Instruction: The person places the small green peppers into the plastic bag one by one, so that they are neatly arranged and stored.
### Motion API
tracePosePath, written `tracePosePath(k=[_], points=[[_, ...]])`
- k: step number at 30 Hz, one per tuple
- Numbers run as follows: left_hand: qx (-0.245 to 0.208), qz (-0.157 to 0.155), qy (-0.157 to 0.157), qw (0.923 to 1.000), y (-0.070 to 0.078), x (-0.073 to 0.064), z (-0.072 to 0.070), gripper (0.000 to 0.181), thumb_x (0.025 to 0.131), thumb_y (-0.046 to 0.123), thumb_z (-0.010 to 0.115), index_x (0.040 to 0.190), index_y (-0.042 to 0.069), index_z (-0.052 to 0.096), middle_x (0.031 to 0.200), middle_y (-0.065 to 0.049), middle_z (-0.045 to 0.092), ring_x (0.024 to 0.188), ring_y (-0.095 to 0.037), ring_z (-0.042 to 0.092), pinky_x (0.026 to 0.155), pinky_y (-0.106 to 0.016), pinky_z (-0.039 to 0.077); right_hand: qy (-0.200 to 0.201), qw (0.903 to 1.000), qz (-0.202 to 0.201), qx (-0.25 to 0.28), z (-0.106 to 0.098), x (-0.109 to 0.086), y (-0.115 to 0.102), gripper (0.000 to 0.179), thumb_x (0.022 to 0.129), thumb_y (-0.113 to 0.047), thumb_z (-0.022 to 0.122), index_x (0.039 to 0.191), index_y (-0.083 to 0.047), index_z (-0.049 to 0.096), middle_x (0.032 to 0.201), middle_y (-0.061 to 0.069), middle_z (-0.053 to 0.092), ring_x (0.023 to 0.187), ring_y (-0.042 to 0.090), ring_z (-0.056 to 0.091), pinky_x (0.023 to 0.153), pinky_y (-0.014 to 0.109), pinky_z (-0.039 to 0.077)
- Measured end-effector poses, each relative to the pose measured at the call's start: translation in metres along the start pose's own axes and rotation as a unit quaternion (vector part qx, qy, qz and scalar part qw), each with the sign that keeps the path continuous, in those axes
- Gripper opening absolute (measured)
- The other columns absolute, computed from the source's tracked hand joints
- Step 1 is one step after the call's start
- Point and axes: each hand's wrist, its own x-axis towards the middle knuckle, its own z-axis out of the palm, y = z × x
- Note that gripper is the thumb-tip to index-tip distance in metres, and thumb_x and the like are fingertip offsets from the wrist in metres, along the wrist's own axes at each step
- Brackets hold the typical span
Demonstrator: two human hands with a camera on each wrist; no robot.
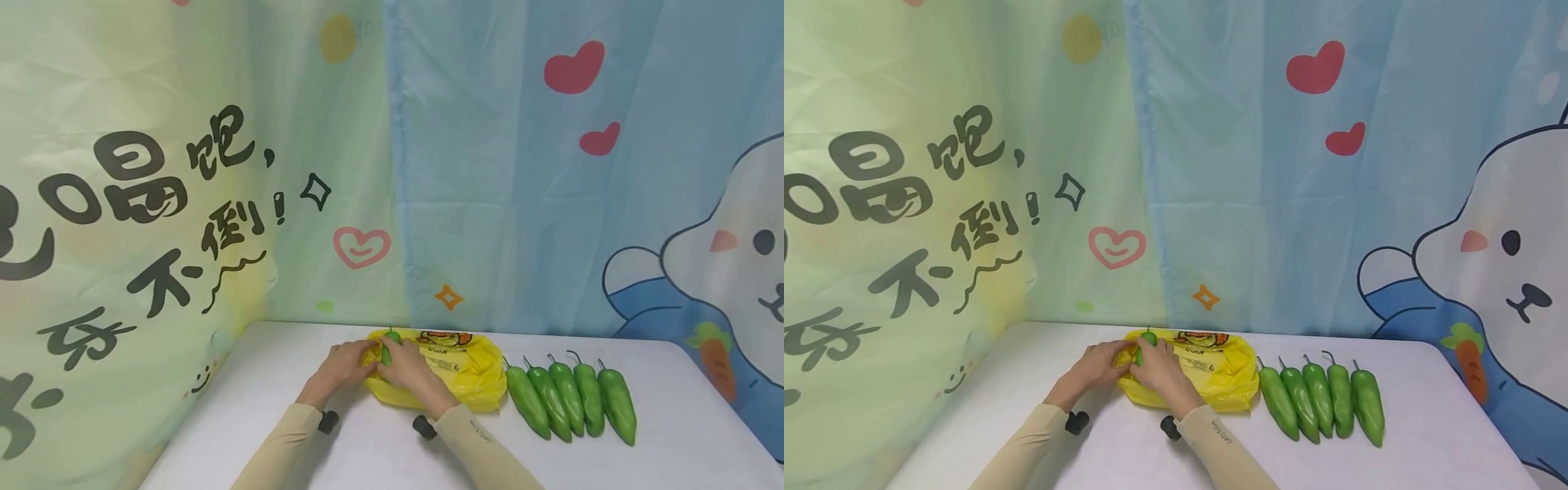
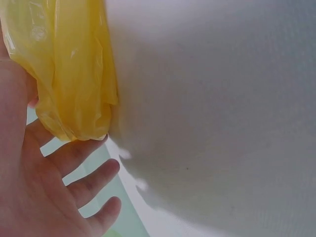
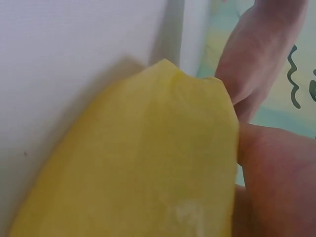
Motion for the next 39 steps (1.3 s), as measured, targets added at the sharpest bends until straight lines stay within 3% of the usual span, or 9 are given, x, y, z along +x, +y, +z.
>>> tracePosePath(k=[14, 27, 39], points=[[-0.001, 0.001, -0.001, 1.0, 0.001, 0.003, 0.002, 0.051, 0.097, 0.04, 0.059, 0.143, 0.017, 0.055, 0.145, -0.006, 0.059, 0.133, -0.034, 0.055, 0.108, -0.061, 0.04, 0.002, 0.9998, 0.004, -0.017, 0.011, 0.0, 0.006, 0.064, 0.091, -0.031, 0.068, 0.149, -0.014, 0.048, 0.145, 0.034, 0.044, 0.131, 0.048, 0.046, 0.106, 0.064, 0.044], [-0.005, 0.002, -0.004, 1.0, 0.002, 0.003, 0.002, 0.051, 0.098, 0.039, 0.058, 0.144, 0.017, 0.055, 0.145, -0.007, 0.059, 0.133, -0.035, 0.054, 0.109, -0.061, 0.04, -0.017, 0.9993, 0.007, -0.033, 0.01, -0.002, 0.003, 0.064, 0.095, -0.037, 0.065, 0.152, -0.015, 0.044, 0.145, 0.028, 0.05, 0.133, 0.047, 0.044, 0.11, 0.063, 0.039], [0.001, 0.001, 0.001, 1.0, 0.002, 0.001, 0.001, 0.05, 0.097, 0.035, 0.059, 0.143, 0.014, 0.056, 0.143, -0.008, 0.06, 0.133, -0.035, 0.055, 0.108, -0.061, 0.04, -0.021, 0.9994, 0.018, -0.021, 0.006, -0.006, 0.001, 0.064, 0.094, -0.032, 0.064, 0.152, -0.017, 0.044, 0.148, 0.028, 0.047, 0.134, 0.047, 0.042, 0.111, 0.063, 0.038]])
